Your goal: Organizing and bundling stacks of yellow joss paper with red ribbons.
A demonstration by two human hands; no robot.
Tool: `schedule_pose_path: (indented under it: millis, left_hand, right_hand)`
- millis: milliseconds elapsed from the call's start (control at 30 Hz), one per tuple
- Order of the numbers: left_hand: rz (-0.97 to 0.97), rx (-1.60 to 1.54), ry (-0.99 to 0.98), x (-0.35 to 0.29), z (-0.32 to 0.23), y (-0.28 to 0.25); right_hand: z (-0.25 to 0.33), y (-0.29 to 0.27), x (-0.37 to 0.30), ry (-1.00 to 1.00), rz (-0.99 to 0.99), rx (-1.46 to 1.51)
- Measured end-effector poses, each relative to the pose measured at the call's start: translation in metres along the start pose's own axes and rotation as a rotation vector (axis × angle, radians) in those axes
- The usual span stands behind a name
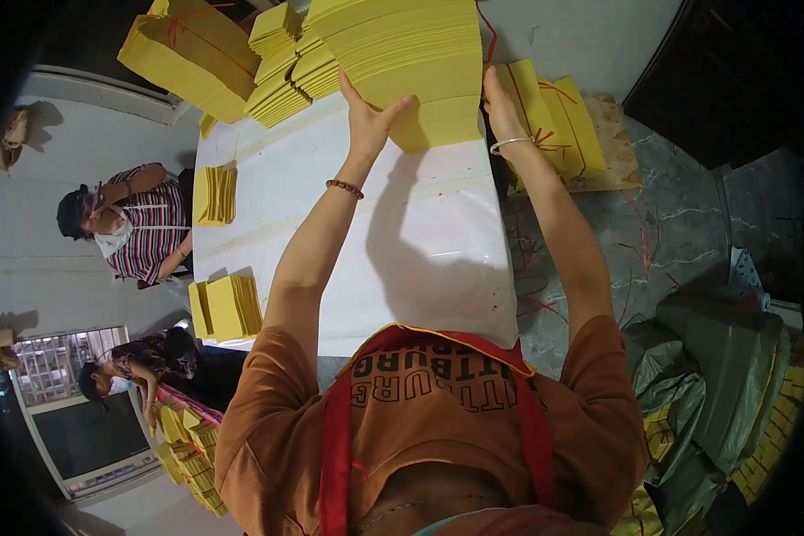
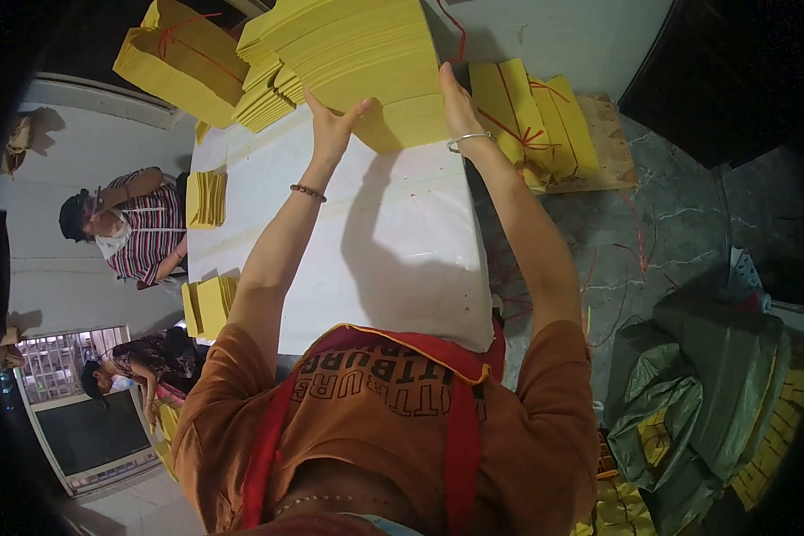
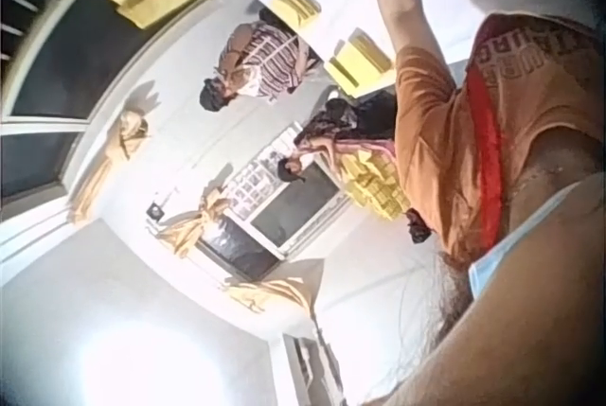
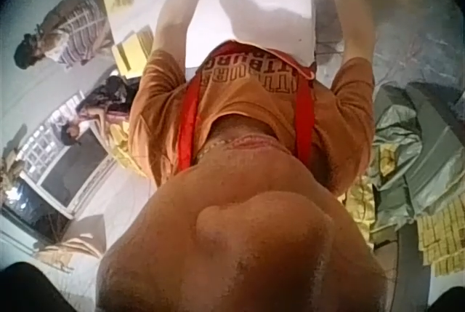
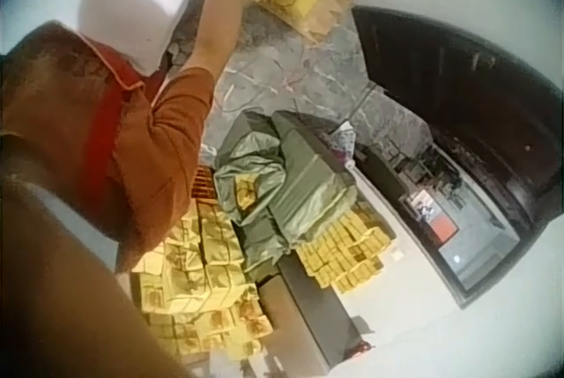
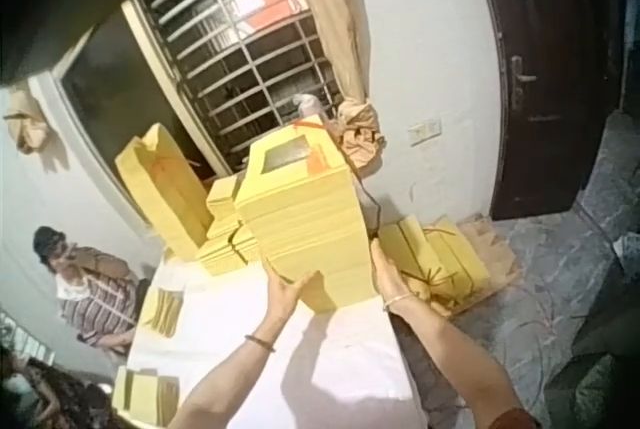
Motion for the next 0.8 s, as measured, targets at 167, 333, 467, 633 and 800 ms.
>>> schedule_pose_path:
  millis: [167, 333, 467, 633, 800]
  left_hand:
    - [-0.026, -0.076, -0.041, 0.003, -0.008, -0.001]
    - [-0.057, -0.004, -0.042, 0.006, -0.017, -0.005]
    - [-0.060, 0.025, -0.063, 0.009, -0.009, -0.013]
    - [-0.110, 0.160, -0.072, 0.012, -0.015, -0.018]
    - [-0.132, 0.231, -0.095, 0.013, -0.020, -0.020]
  right_hand:
    - [0.006, 0.000, 0.003, 0.002, 0.000, -0.022]
    - [0.021, -0.001, 0.001, -0.036, -0.024, -0.061]
    - [0.027, 0.002, 0.002, -0.022, -0.007, -0.065]
    - [0.036, 0.004, -0.001, 0.006, 0.001, -0.041]
    - [0.032, 0.010, 0.005, -0.002, 0.109, -0.043]
Point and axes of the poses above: each hand's wrist, its own x-axis towards the middle knuckle, its own y-axis out of the palm, z = x × y, the point moved 9 cm from there along x, towards the middle knuckle, and after that the axes turned 10 degrees about -x, right-handed, at the moved point
